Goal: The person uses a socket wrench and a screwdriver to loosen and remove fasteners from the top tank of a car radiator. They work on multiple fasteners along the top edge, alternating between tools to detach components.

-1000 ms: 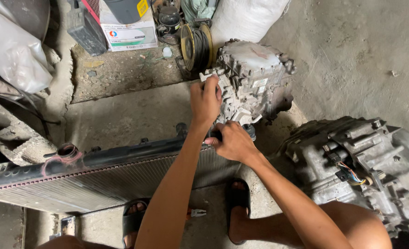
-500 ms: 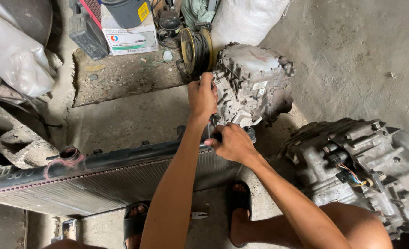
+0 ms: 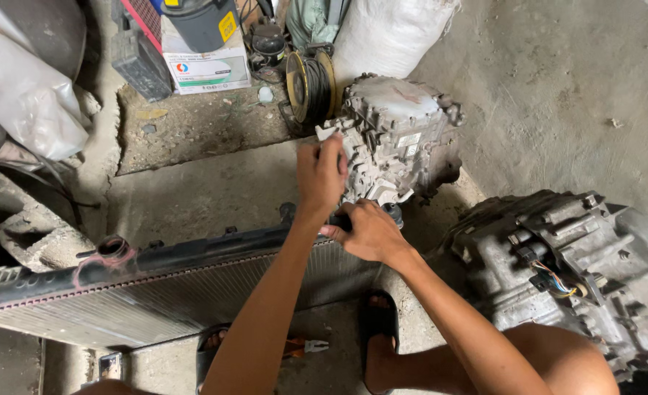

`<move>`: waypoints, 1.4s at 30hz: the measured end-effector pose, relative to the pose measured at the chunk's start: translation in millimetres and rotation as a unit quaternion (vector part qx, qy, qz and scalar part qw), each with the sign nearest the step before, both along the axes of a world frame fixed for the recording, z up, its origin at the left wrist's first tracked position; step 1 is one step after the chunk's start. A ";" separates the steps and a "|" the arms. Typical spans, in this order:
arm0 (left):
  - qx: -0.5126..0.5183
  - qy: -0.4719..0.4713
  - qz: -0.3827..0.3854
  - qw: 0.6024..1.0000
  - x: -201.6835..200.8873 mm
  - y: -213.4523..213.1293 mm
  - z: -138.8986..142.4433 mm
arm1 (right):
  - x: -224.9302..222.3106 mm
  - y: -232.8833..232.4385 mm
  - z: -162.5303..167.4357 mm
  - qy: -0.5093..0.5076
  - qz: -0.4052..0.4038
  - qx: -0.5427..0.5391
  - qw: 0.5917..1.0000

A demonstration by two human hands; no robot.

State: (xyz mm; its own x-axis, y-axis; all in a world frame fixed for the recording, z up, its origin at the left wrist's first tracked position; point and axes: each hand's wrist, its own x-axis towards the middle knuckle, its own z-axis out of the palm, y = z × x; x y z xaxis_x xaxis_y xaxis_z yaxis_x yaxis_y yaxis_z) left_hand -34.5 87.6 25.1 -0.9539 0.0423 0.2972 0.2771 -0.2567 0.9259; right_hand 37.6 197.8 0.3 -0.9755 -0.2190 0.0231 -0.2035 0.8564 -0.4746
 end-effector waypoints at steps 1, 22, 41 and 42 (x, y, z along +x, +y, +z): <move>-0.007 0.021 0.009 1.000 2.6 -0.9 -0.3 | 0.0 -0.9 0.2 -0.002 0.000 0.004 1.000; 0.002 -0.001 0.010 1.000 11.7 -5.0 -2.8 | -0.8 -1.8 -1.0 0.023 0.001 0.034 0.999; 0.078 -0.166 0.010 0.983 -32.0 -7.4 2.4 | 1.5 -9.4 -9.1 0.020 -0.063 0.049 0.997; 0.081 -0.179 0.012 0.980 -34.3 -7.9 2.0 | 1.3 -9.5 -8.9 0.022 -0.064 0.045 0.997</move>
State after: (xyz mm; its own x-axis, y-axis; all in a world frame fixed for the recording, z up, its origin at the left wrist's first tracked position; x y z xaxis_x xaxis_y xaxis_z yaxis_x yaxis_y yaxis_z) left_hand -68.8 79.7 27.1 -0.9984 -0.0015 -0.0558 -0.0504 -0.4064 0.9123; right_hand 38.9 188.3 -8.6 -0.9941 -0.0953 0.0518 -0.1079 0.9157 -0.3871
